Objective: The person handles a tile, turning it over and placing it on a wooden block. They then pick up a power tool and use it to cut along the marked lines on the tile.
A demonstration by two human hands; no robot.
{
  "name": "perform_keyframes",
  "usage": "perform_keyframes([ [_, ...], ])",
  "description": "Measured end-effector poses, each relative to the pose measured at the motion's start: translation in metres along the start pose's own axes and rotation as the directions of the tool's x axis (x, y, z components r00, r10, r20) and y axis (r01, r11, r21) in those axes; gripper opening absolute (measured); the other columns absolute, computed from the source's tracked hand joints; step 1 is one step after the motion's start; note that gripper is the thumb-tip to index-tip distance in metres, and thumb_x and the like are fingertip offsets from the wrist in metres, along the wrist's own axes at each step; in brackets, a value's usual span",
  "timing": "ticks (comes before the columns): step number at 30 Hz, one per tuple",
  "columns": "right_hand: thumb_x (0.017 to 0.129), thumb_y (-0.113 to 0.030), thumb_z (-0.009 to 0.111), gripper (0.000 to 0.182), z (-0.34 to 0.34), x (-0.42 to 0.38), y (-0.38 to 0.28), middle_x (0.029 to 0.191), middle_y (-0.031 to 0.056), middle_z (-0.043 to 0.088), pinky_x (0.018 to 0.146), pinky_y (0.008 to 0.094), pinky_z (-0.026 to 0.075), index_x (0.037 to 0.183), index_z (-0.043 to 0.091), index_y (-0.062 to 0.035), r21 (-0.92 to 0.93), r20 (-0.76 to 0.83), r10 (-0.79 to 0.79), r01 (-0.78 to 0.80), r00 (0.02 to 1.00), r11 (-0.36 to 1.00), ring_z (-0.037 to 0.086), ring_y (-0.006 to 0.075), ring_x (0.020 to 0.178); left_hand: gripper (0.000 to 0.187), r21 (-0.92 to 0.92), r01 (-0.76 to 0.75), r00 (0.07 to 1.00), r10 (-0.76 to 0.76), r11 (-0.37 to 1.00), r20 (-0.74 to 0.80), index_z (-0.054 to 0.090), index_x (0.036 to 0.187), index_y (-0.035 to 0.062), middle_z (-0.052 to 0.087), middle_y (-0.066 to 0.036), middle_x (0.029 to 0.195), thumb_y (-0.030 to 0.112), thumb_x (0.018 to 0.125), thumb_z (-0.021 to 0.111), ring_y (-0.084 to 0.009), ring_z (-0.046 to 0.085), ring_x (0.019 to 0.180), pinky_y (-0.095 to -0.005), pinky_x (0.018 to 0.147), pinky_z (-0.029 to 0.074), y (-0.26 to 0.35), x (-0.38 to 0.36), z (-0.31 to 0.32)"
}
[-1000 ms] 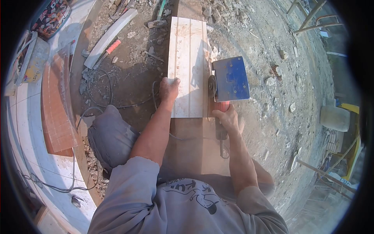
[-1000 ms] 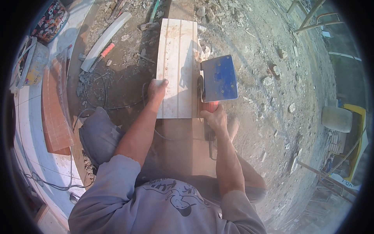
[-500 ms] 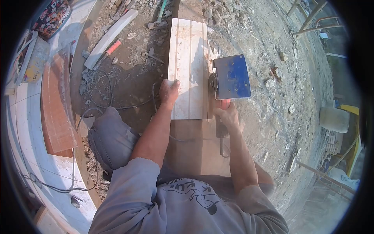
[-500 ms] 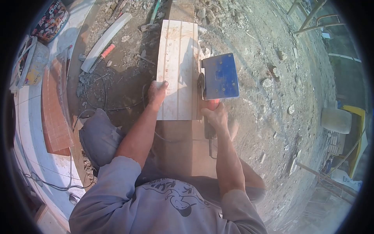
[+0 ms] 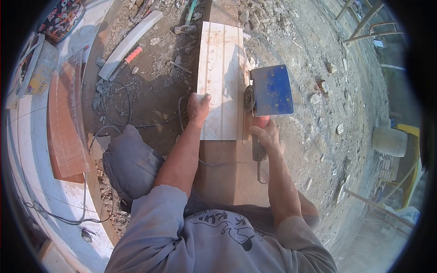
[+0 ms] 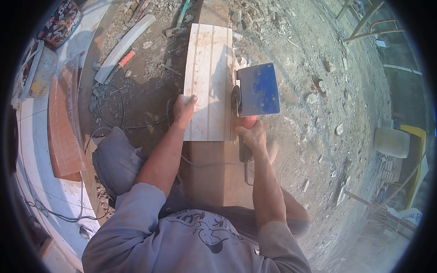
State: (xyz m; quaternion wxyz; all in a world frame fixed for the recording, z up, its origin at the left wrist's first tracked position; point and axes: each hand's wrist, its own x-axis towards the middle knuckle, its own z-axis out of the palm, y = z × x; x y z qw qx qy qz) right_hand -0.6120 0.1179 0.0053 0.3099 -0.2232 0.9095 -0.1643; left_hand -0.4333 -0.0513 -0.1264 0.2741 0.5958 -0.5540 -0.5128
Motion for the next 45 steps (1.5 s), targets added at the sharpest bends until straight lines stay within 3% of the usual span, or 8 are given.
perform_keyframes([
  [35,0.06,-0.037,0.076,0.073,-0.004,0.005,-0.012,0.108,0.028,0.067,0.09,0.0418,0.052,0.113,0.059,0.0098,0.025,-0.016,-0.016,0.016,1.0,1.0,0.066,0.037,0.103,0.045,0.07,-0.003,0.999,0.005,0.998,-0.037,0.06,0.103,-0.0014,0.067,-0.025,0.105,0.038,0.085,0.072,-0.0422,0.065,0.099,-0.0475,0.086,0.05,-0.001,-0.002,0.003],
  [45,0.06,-0.038,0.077,0.076,-0.003,0.019,-0.008,0.109,0.029,0.066,0.091,0.0427,0.052,0.116,0.058,0.0102,0.033,-0.004,-0.037,0.037,0.999,0.999,0.066,0.0392,0.104,0.045,0.09,-0.002,1.0,0.005,0.996,-0.03,0.06,0.103,-0.0004,0.067,-0.024,0.104,0.04,0.085,0.072,-0.0415,0.065,0.099,-0.0475,0.086,0.05,-0.004,0.0,0.004],
])
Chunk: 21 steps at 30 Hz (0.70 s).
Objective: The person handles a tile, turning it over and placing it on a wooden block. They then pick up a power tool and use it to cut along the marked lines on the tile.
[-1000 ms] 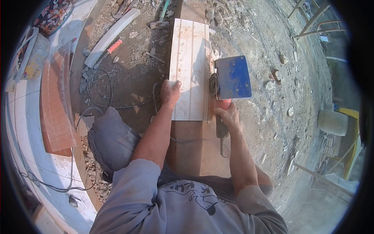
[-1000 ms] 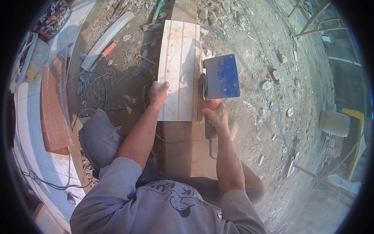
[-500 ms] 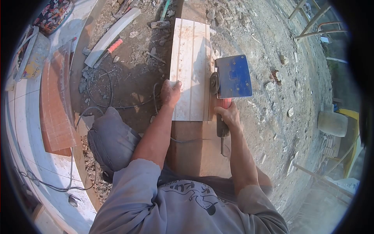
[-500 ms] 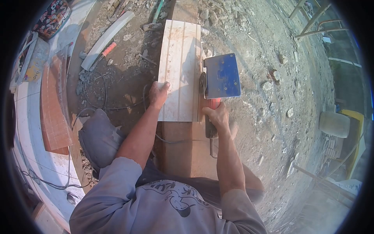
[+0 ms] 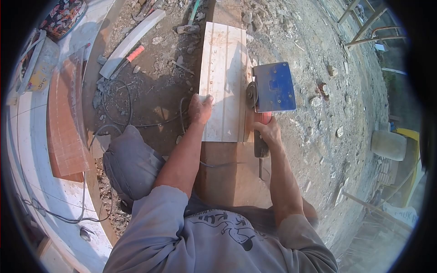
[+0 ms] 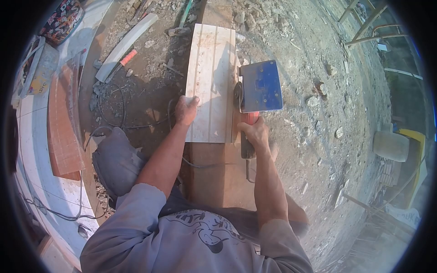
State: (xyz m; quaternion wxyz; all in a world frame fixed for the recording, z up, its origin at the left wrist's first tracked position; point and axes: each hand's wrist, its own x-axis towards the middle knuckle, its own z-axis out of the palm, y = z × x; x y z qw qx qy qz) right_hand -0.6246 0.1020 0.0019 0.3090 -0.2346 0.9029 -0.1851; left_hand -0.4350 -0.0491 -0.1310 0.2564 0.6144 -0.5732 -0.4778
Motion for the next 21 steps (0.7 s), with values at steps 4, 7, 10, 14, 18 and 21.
perform_keyframes([
  [4,0.06,-0.039,0.077,0.077,0.0012,0.0038,0.0011,0.11,0.0291,0.066,0.091,0.0424,0.052,0.116,0.058,0.0103,-0.014,-0.022,0.008,-0.008,1.0,1.0,0.066,0.0393,0.104,0.046,0.013,0.018,1.0,-0.018,1.0,-0.002,0.061,0.103,0.0003,0.068,-0.023,0.104,0.041,0.085,0.072,-0.0407,0.066,0.099,-0.0474,0.087,0.05,0.0002,-0.0008,0.0006],
  [7,0.06,-0.039,0.078,0.078,0.0015,0.0065,0.0017,0.11,0.029,0.066,0.09,0.0423,0.052,0.116,0.057,0.0103,-0.016,-0.016,0.01,-0.011,1.0,1.0,0.067,0.0389,0.103,0.046,0.018,0.017,1.0,-0.017,1.0,0.0,0.061,0.104,0.0006,0.067,-0.023,0.105,0.041,0.085,0.072,-0.0405,0.066,0.099,-0.0474,0.087,0.05,0.0018,-0.0012,-0.0006],
  [10,0.06,-0.039,0.078,0.078,-0.0005,0.0038,-0.0028,0.109,0.0287,0.066,0.09,0.0421,0.052,0.117,0.057,0.0101,-0.012,-0.004,0.011,-0.011,1.0,1.0,0.067,0.0386,0.102,0.046,0.01,0.027,1.0,-0.027,1.0,0.007,0.06,0.104,0.0005,0.067,-0.023,0.105,0.041,0.085,0.072,-0.0403,0.065,0.1,-0.0473,0.087,0.05,0.0025,-0.0015,-0.0008],
  [14,0.059,-0.038,0.078,0.076,-0.0002,0.0056,0.0001,0.107,0.0277,0.067,0.089,0.0415,0.053,0.115,0.058,0.0096,-0.03,-0.025,-0.01,0.009,1.0,1.0,0.067,0.0373,0.101,0.046,0.009,0.031,0.999,-0.032,0.999,0.006,0.06,0.104,0.0003,0.067,-0.023,0.106,0.04,0.085,0.072,-0.0404,0.065,0.101,-0.0473,0.088,0.05,0.0024,-0.0014,0.0003],
  [18,0.059,-0.037,0.078,0.075,-0.0004,0.0026,-0.0025,0.107,0.0271,0.067,0.088,0.0412,0.053,0.115,0.058,0.0091,0.007,-0.007,0.0,0.0,1.0,1.0,0.068,0.0365,0.099,0.047,0.018,0.033,0.999,-0.033,0.999,0.005,0.06,0.105,0.0001,0.067,-0.023,0.107,0.041,0.085,0.072,-0.041,0.065,0.101,-0.0476,0.088,0.05,-0.0003,0.0001,0.0023],
  [21,0.059,-0.037,0.078,0.075,-0.0009,0.0007,-0.0038,0.107,0.0269,0.067,0.088,0.0408,0.053,0.115,0.058,0.0088,0.004,0.012,0.025,-0.025,1.0,1.0,0.068,0.0361,0.099,0.047,0.018,0.023,1.0,-0.023,1.0,-0.008,0.06,0.105,-0.0001,0.067,-0.024,0.108,0.041,0.085,0.072,-0.0418,0.065,0.102,-0.0481,0.088,0.05,-0.001,0.0003,0.0027],
])
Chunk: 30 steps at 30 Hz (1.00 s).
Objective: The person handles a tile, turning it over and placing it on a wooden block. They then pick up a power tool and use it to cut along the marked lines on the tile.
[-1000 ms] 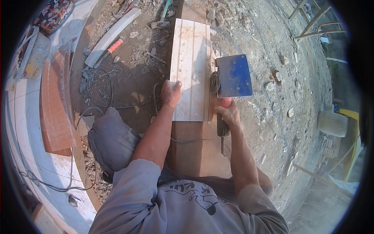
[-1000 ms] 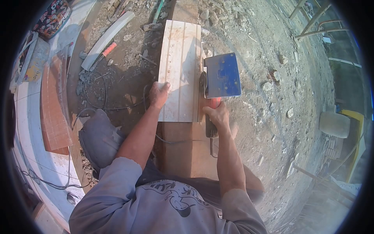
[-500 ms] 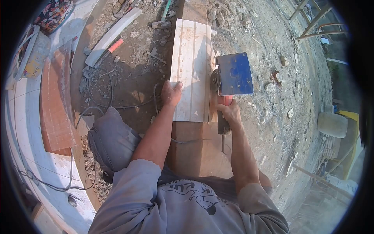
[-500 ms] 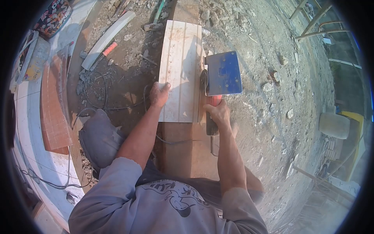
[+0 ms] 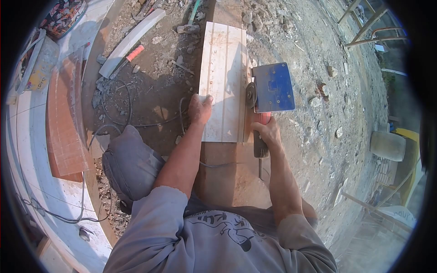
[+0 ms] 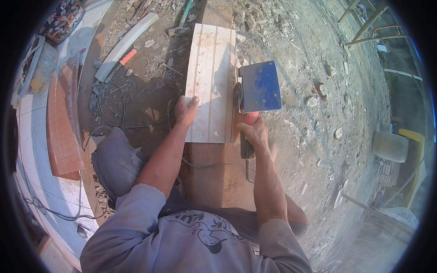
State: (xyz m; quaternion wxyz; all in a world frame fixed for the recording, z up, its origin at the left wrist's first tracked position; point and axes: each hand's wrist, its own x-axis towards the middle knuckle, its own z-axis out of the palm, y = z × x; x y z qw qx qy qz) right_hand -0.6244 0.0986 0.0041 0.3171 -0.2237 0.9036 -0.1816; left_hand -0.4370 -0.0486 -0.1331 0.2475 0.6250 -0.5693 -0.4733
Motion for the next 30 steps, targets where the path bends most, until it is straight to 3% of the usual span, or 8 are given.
perform_keyframes([
  [9,0.062,-0.038,0.077,0.075,0.007,0.004,0.01,0.11,0.0278,0.067,0.09,0.0421,0.052,0.117,0.057,0.0093,-0.035,-0.021,-0.004,0.003,1.0,0.999,0.067,0.038,0.104,0.045,-0.013,-0.032,0.999,0.032,0.999,-0.014,0.059,0.103,0.0005,0.067,-0.024,0.104,0.04,0.085,0.072,-0.0426,0.065,0.099,-0.0487,0.086,0.05,0.0,-0.002,0.0],
  [11,0.062,-0.033,0.078,0.069,0.009,0.006,0.013,0.102,0.0227,0.069,0.079,0.038,0.055,0.112,0.06,0.0104,-0.021,-0.051,-0.023,0.022,0.998,1.0,0.069,0.0306,0.09,0.045,-0.028,-0.005,1.0,0.005,1.0,-0.001,0.059,0.102,0.0002,0.067,-0.024,0.104,0.04,0.085,0.072,-0.0424,0.065,0.099,-0.0485,0.086,0.05,0.001,-0.002,-0.001],
  [15,0.062,-0.034,0.079,0.069,0.009,0.005,0.009,0.102,0.0232,0.069,0.079,0.0382,0.055,0.112,0.06,0.0101,-0.051,-0.063,-0.01,0.006,0.998,0.999,0.069,0.0307,0.09,0.044,-0.019,-0.035,0.999,0.034,0.999,-0.025,0.059,0.1,0.0003,0.067,-0.024,0.103,0.04,0.085,0.072,-0.0424,0.065,0.098,-0.0485,0.086,0.05,-0.002,-0.001,0.001],
  [21,0.063,-0.035,0.079,0.072,0.007,0.004,0.007,0.105,0.0233,0.069,0.084,0.0391,0.054,0.116,0.06,0.0084,-0.062,-0.066,-0.018,0.014,0.998,0.998,0.069,0.0314,0.096,0.049,-0.053,0.029,0.996,-0.025,0.998,0.081,0.061,0.107,-0.0027,0.068,-0.025,0.107,0.038,0.083,0.073,-0.0412,0.065,0.103,-0.047,0.088,0.051,0.004,0.007,-0.007],
  [23,0.062,-0.039,0.077,0.076,0.004,0.0,0.0,0.111,0.0288,0.066,0.093,0.0433,0.051,0.117,0.057,0.0096,-0.038,-0.037,-0.003,0.001,0.999,0.999,0.066,0.0384,0.107,0.052,-0.096,0.093,0.992,-0.084,0.991,0.096,0.064,0.106,-0.0046,0.07,-0.024,0.104,0.039,0.081,0.077,-0.0361,0.068,0.099,-0.0442,0.087,0.051,0.004,0.018,-0.004],
  [26,0.062,-0.038,0.077,0.076,0.003,0.002,0.0,0.111,0.0288,0.067,0.093,0.0428,0.051,0.118,0.057,0.0094,-0.031,-0.019,0.003,-0.004,1.0,1.0,0.066,0.0383,0.106,0.053,0.004,0.077,0.997,-0.077,0.997,0.012,0.065,0.107,-0.0041,0.07,-0.024,0.104,0.041,0.081,0.077,-0.0355,0.068,0.099,-0.0434,0.087,0.051,0.017,0.036,0.001],
  [30,0.062,-0.038,0.077,0.076,0.004,0.004,0.001,0.11,0.0289,0.067,0.093,0.0427,0.051,0.118,0.057,0.0088,-0.024,-0.022,0.007,-0.008,1.0,1.0,0.066,0.0382,0.106,0.052,-0.074,-0.01,0.996,0.017,0.997,0.087,0.062,0.108,-0.0031,0.069,-0.025,0.105,0.04,0.082,0.075,-0.0395,0.068,0.102,-0.0458,0.089,0.052,0.022,0.059,0.003],
])
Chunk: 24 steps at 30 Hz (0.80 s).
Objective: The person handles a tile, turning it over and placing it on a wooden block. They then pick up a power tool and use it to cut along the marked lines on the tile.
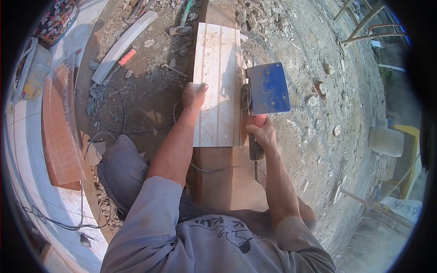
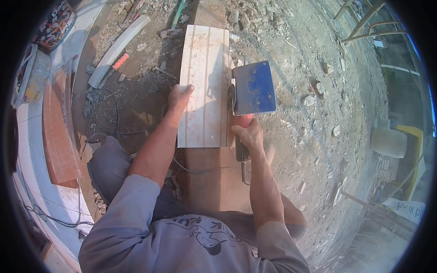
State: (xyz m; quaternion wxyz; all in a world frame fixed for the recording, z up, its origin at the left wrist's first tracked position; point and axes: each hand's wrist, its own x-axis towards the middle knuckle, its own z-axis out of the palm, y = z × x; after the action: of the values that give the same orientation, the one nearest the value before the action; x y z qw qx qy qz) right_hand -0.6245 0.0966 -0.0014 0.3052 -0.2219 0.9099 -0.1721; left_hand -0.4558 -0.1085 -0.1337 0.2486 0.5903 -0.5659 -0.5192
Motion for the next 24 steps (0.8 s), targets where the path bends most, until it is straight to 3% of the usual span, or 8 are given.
perform_keyframes([
  [2,0.063,-0.035,0.078,0.072,0.001,0.002,0.0,0.106,0.0226,0.068,0.085,0.0397,0.054,0.117,0.059,0.0078,0.001,-0.026,-0.009,0.009,1.0,1.0,0.068,0.0319,0.097,0.051,-0.013,-0.012,1.0,0.012,1.0,-0.006,0.062,0.107,-0.0035,0.07,-0.025,0.104,0.039,0.082,0.075,-0.0392,0.068,0.1,-0.0455,0.087,0.052,-0.001,-0.001,0.0],
  [12,0.062,-0.034,0.079,0.07,0.003,0.013,0.003,0.099,0.0221,0.069,0.077,0.0375,0.055,0.113,0.06,0.01,0.002,-0.05,-0.035,0.035,0.998,0.999,0.069,0.0288,0.089,0.044,-0.072,-0.021,1.0,0.022,0.997,0.015,0.065,0.101,-0.0046,0.071,-0.024,0.096,0.034,0.082,0.075,-0.0365,0.07,0.093,-0.0437,0.083,0.053,-0.003,0.002,-0.002],
  [14,0.062,-0.04,0.077,0.077,-0.001,0.009,-0.001,0.112,0.0296,0.066,0.094,0.0431,0.051,0.118,0.057,0.0094,0.006,0.006,-0.001,0.001,1.0,1.0,0.065,0.0403,0.107,0.044,-0.092,-0.008,1.0,0.011,0.996,0.024,0.066,0.101,-0.0044,0.071,-0.023,0.096,0.034,0.082,0.076,-0.0365,0.07,0.093,-0.0437,0.082,0.053,-0.008,0.005,0.001],
  [24,0.062,-0.04,0.077,0.079,0.001,0.006,-0.004,0.113,0.0282,0.066,0.095,0.0429,0.05,0.121,0.056,0.0086,-0.019,0.006,0.02,-0.02,1.0,1.0,0.065,0.0394,0.109,0.045,-0.097,-0.033,0.999,0.034,0.995,0.014,0.066,0.1,-0.0043,0.071,-0.024,0.096,0.035,0.082,0.076,-0.0363,0.07,0.092,-0.0432,0.082,0.052,-0.007,0.004,0.0],
])
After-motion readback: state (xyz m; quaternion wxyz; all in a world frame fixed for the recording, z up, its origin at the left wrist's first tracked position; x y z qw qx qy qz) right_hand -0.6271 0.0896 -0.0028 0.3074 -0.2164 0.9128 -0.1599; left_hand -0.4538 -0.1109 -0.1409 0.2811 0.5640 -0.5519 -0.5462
